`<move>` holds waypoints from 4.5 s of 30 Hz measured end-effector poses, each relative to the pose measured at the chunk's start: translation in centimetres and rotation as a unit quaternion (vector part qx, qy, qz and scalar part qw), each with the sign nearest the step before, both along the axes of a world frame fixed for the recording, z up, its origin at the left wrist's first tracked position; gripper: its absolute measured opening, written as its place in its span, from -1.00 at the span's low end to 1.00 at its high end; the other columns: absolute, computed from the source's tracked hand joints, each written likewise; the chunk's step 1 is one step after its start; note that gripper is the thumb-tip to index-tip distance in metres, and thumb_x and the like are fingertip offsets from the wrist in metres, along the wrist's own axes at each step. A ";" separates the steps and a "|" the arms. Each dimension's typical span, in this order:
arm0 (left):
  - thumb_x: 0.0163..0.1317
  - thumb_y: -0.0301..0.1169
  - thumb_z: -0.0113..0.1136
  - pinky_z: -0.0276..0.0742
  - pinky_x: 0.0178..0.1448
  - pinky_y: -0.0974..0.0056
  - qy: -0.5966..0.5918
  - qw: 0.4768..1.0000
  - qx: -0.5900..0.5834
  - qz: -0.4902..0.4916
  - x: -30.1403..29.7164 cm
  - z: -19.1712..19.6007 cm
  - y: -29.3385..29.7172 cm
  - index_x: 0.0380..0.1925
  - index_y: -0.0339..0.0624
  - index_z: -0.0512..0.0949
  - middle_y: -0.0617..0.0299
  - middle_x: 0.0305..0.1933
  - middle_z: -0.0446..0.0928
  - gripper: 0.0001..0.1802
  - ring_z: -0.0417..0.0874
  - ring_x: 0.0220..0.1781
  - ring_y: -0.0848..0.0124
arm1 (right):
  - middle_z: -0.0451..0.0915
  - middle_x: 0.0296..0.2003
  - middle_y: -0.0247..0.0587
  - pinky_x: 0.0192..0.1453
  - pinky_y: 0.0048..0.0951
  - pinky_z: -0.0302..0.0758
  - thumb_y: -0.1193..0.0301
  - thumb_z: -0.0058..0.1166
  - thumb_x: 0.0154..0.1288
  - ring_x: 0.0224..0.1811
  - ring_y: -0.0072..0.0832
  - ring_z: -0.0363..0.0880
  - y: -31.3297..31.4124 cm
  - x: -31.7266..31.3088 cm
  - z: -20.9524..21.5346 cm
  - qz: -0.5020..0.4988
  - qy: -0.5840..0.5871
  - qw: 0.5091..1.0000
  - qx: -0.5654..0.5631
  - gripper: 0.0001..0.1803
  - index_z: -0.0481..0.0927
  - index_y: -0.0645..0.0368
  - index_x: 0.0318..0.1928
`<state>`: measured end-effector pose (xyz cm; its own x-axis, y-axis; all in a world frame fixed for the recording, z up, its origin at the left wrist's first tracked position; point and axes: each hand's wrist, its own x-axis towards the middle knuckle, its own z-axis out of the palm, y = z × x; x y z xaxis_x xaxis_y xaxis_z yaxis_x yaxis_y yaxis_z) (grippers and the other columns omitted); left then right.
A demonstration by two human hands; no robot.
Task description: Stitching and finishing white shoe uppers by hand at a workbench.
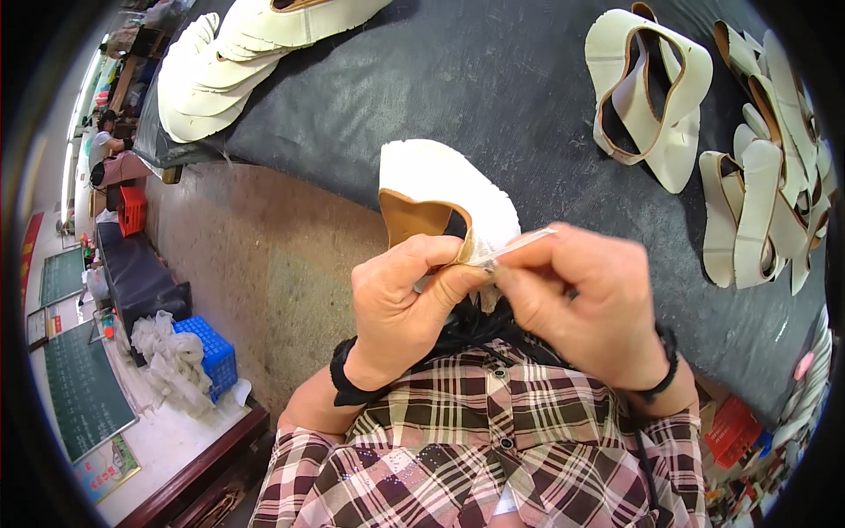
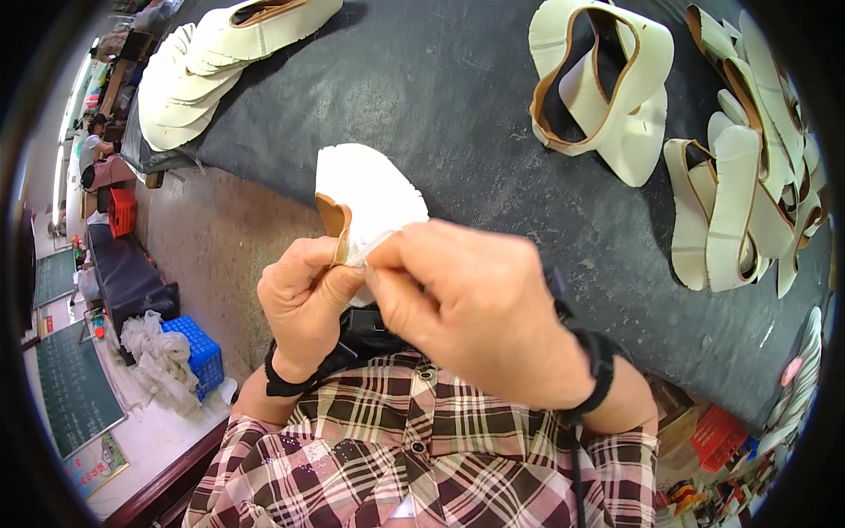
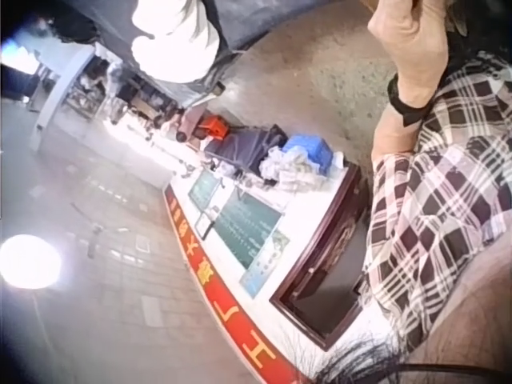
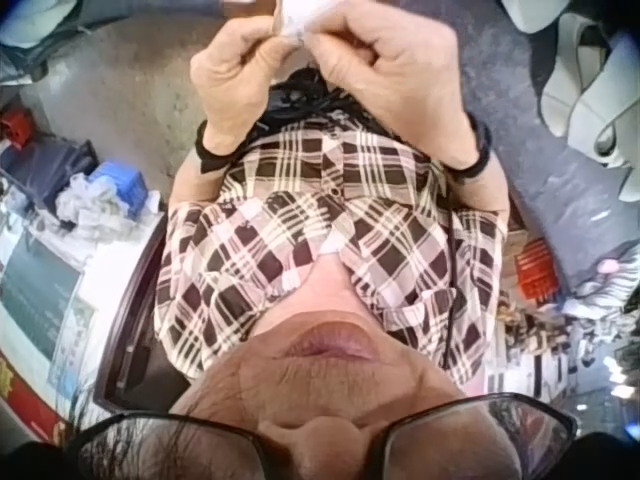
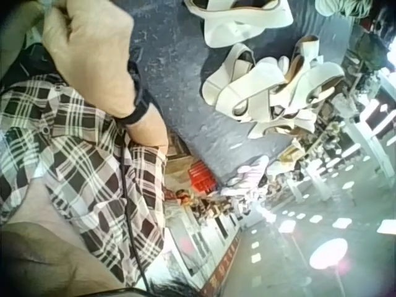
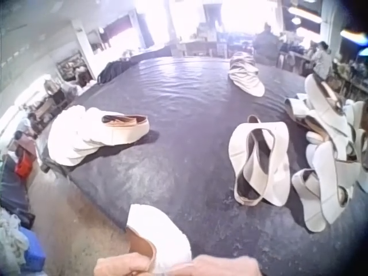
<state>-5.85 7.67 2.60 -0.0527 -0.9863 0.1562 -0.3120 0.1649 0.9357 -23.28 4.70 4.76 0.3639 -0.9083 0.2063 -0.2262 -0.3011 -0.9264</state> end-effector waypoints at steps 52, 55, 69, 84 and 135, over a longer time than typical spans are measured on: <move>-0.21 -0.52 0.30 0.49 -0.32 0.34 -0.177 0.943 -0.234 -0.154 1.0 -2.4 -1.8 -0.45 -0.24 0.56 0.17 -0.40 0.60 -0.78 0.64 -0.33 0.32 | 0.48 -0.58 -0.46 -0.53 -0.75 0.27 0.53 0.13 0.03 -0.58 -0.82 0.34 -5.7 -0.9 -0.6 0.123 -0.078 0.901 0.408 -0.92 0.55 0.29 -0.44; -0.16 -0.50 0.35 0.49 -0.33 0.32 -0.123 0.966 -0.190 -0.126 1.4 -2.4 -1.6 -0.42 -0.26 0.56 0.15 -0.42 0.60 -0.76 0.64 -0.36 0.28 | 0.53 -0.60 -0.38 -0.50 -0.69 0.38 0.50 0.09 0.06 -0.57 -0.76 0.44 -4.5 -1.0 -0.9 0.102 -0.057 0.933 0.340 -0.89 0.57 0.32 -0.44; -0.02 -0.48 0.35 0.47 -0.44 0.39 -0.092 0.984 -0.151 -0.030 -0.6 -1.9 -1.2 -0.40 -0.28 0.52 0.14 -0.47 0.57 -0.78 0.60 -0.47 0.36 | 0.53 -0.53 -0.28 -0.53 -0.69 0.38 0.55 0.07 0.21 -0.57 -0.74 0.46 1.3 -0.7 0.1 -0.012 -0.214 0.877 0.431 -0.90 0.52 0.35 -0.29; -0.01 -0.61 0.28 0.54 -0.41 0.37 -0.065 0.965 -0.249 -0.046 -0.8 -2.5 -1.4 -0.22 -0.30 0.52 0.04 -0.34 0.60 -0.71 0.67 -0.40 0.28 | 0.50 -0.45 -0.17 -0.58 -0.57 0.36 0.52 0.14 -0.20 -0.57 -0.53 0.48 2.8 0.8 -3.0 -0.106 0.130 0.915 -0.368 -0.64 0.57 0.39 -0.27; 0.30 -0.33 0.06 0.40 -0.44 0.59 0.284 0.899 0.332 -0.031 1.2 1.9 -5.8 -0.41 -0.16 0.51 0.40 -0.45 0.49 -0.83 0.48 -0.47 0.69 | 0.54 -0.34 -0.35 -0.24 -0.45 0.47 0.52 0.24 -0.14 -0.30 -0.50 0.50 -0.9 4.2 -6.5 -0.155 0.052 0.888 -0.431 -0.75 0.60 0.16 -0.33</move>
